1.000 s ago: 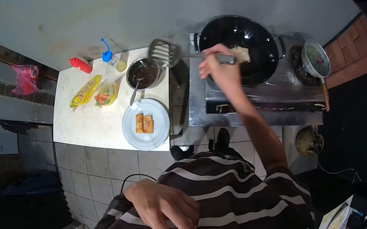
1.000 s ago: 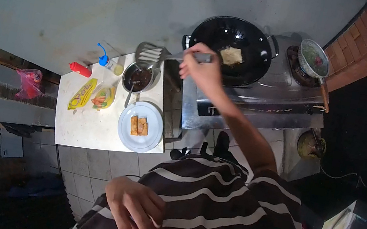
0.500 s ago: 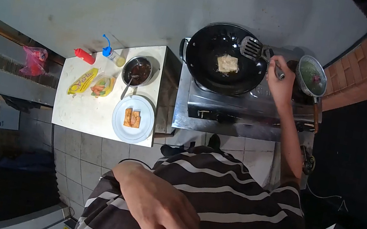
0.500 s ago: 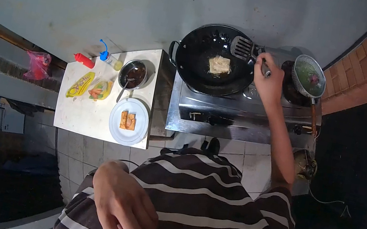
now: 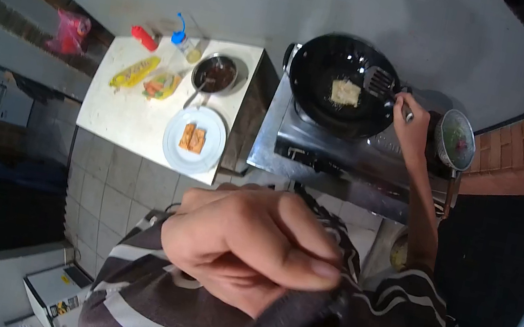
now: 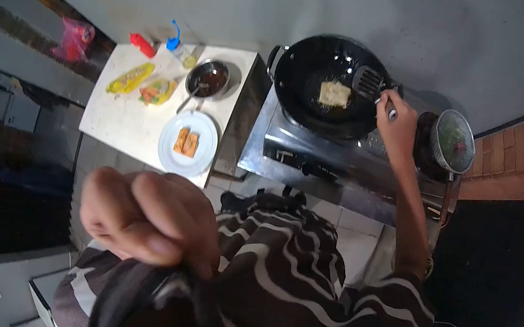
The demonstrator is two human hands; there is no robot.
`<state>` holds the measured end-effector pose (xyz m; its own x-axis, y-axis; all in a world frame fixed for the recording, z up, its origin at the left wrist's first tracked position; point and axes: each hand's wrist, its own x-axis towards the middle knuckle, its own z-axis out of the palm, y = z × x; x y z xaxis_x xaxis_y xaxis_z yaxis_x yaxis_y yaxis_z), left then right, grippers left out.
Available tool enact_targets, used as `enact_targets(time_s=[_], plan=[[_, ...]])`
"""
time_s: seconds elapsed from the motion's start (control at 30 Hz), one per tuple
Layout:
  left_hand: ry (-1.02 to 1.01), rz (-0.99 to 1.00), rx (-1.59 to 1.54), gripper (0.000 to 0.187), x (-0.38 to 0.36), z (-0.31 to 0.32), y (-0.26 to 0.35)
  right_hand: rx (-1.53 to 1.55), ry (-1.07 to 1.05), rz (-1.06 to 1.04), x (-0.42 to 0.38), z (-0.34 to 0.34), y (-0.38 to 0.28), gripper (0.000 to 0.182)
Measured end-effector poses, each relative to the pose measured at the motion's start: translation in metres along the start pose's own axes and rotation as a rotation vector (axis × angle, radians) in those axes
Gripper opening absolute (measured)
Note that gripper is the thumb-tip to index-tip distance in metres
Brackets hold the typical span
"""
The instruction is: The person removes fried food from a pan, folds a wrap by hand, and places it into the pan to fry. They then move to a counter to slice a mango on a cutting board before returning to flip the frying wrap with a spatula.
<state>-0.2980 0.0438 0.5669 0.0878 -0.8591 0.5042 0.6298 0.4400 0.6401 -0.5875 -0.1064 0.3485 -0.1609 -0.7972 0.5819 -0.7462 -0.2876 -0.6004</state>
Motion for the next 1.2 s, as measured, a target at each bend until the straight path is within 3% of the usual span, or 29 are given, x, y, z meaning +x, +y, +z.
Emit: enact_targets(time_s=[0.13,0.17,0.23,0.3,0.37,0.4,0.8,0.83,0.9,0.97,1.03,1.2], plan=[[-0.306,-0.105,0.258,0.023,0.0,-0.011,0.017,-0.119,-0.141,0.066,0.011,0.009,0.005,0.018],[-0.335,-0.143,0.022,0.022,0.0,-0.017,0.013,-0.133,-0.134,0.039,0.02,0.012,0.013,0.021],[-0.698,-0.151,-0.215,0.012,0.011,-0.031,-0.002,-0.169,-0.198,-0.139,0.045,0.014,0.035,0.028],[-0.576,-0.121,-0.221,0.012,-0.003,-0.015,-0.005,-0.283,-0.401,-0.046,0.077,0.012,0.041,0.031],[-0.343,0.009,-0.187,0.014,-0.011,0.002,-0.002,-0.275,-0.423,-0.015,0.079,0.01,0.033,0.031],[-0.49,0.079,-0.242,0.013,-0.006,-0.011,-0.013,-0.264,-0.441,-0.002,0.084,0.013,0.027,0.03],[-0.44,0.053,-0.066,0.018,-0.014,-0.016,-0.033,-0.199,-0.658,0.217,0.116,0.019,0.005,0.027],[-0.45,0.068,-0.04,0.018,-0.01,-0.016,-0.033,-0.191,-0.643,0.2,0.121,0.024,0.016,0.027],[-0.476,0.104,0.021,0.02,0.002,-0.016,-0.033,-0.048,-0.804,0.28,0.126,0.043,0.056,0.022],[-0.525,0.214,0.052,0.027,-0.007,-0.04,-0.069,0.063,-0.761,0.281,0.123,0.037,0.054,0.024],[-0.726,0.183,0.242,0.029,0.004,-0.073,-0.084,0.044,-0.73,0.25,0.128,0.025,0.053,0.023],[-0.516,-0.132,0.691,0.009,-0.016,-0.124,-0.111,-0.082,-0.712,0.218,0.13,0.016,0.044,0.02]])
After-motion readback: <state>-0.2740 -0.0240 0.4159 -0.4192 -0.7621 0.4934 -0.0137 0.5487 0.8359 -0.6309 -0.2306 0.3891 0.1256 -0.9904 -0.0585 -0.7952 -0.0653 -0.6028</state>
